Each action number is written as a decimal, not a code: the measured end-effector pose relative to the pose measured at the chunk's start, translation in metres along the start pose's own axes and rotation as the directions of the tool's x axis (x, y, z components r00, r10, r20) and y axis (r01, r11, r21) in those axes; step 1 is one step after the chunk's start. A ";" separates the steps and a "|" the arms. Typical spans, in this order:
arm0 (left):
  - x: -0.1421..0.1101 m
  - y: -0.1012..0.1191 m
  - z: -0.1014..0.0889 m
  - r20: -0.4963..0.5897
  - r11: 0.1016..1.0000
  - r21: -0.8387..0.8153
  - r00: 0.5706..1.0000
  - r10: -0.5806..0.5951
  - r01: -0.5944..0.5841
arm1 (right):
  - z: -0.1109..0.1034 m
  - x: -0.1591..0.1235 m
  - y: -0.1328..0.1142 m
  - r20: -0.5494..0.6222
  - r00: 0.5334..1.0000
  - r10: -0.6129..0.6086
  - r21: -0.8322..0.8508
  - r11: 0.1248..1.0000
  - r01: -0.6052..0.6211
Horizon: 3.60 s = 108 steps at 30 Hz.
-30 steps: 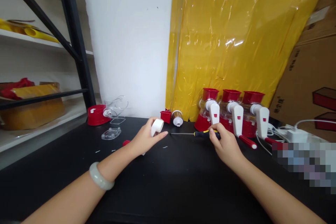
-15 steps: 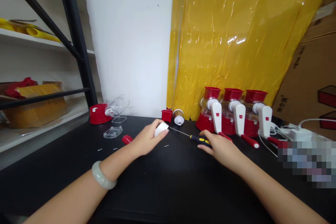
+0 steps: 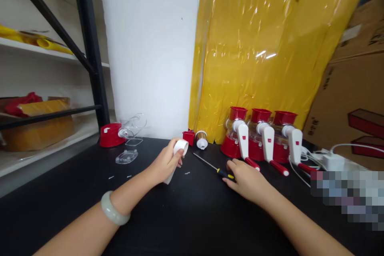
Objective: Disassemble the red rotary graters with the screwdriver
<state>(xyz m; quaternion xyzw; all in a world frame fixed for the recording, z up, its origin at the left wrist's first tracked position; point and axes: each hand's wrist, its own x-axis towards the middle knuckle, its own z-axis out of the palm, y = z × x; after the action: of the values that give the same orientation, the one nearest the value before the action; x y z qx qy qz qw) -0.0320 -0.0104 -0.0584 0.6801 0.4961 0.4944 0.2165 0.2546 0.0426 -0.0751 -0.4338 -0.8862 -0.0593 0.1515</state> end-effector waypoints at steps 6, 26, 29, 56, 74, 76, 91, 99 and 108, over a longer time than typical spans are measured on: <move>0.008 0.020 0.000 -0.025 0.982 -0.177 0.997 -0.075 0.070 | -0.013 0.020 -0.034 -0.256 0.946 -0.199 0.394 0.873 0.289; 0.012 0.002 0.010 -0.079 0.610 0.711 0.822 0.564 -0.350 | 0.020 0.083 -0.121 0.018 1.000 0.016 0.958 -0.285 -0.012; 0.012 0.001 0.011 -0.096 0.603 0.716 0.807 0.583 -0.350 | 0.019 0.080 -0.120 -0.016 1.000 0.026 0.961 -0.276 0.023; 0.024 0.010 0.003 -0.368 0.983 -0.181 0.929 -0.043 -0.027 | 0.016 0.100 -0.073 -0.147 0.980 0.132 0.989 0.010 0.147; 0.026 0.010 0.009 -0.216 0.922 -0.306 0.925 -0.312 0.239 | 0.039 0.095 -0.037 -0.085 0.823 -0.562 -0.151 0.824 0.547; 0.026 0.010 0.010 -0.199 0.919 -0.298 0.925 -0.325 0.258 | 0.040 0.095 -0.035 -0.063 0.828 -0.557 -0.170 0.823 0.541; 0.027 0.004 0.009 0.058 0.842 -0.211 0.867 -0.495 0.496 | 0.031 0.085 -0.049 -0.407 0.624 -0.668 -0.239 0.737 0.633; 0.022 0.007 0.020 0.162 0.843 -0.079 0.841 -0.516 0.532 | 0.031 0.076 -0.066 -0.540 0.457 -0.706 -0.323 0.676 0.663; 0.015 0.007 0.029 0.237 0.846 -0.082 0.835 -0.497 0.527 | 0.038 0.074 -0.066 -0.526 0.488 -0.696 -0.315 0.693 0.649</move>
<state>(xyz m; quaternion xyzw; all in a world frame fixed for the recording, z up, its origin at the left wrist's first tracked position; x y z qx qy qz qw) -0.0032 0.0057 -0.0583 0.5524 0.5979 0.3792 0.4401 0.1512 0.0662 -0.0861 -0.0144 -0.8822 -0.2824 0.3766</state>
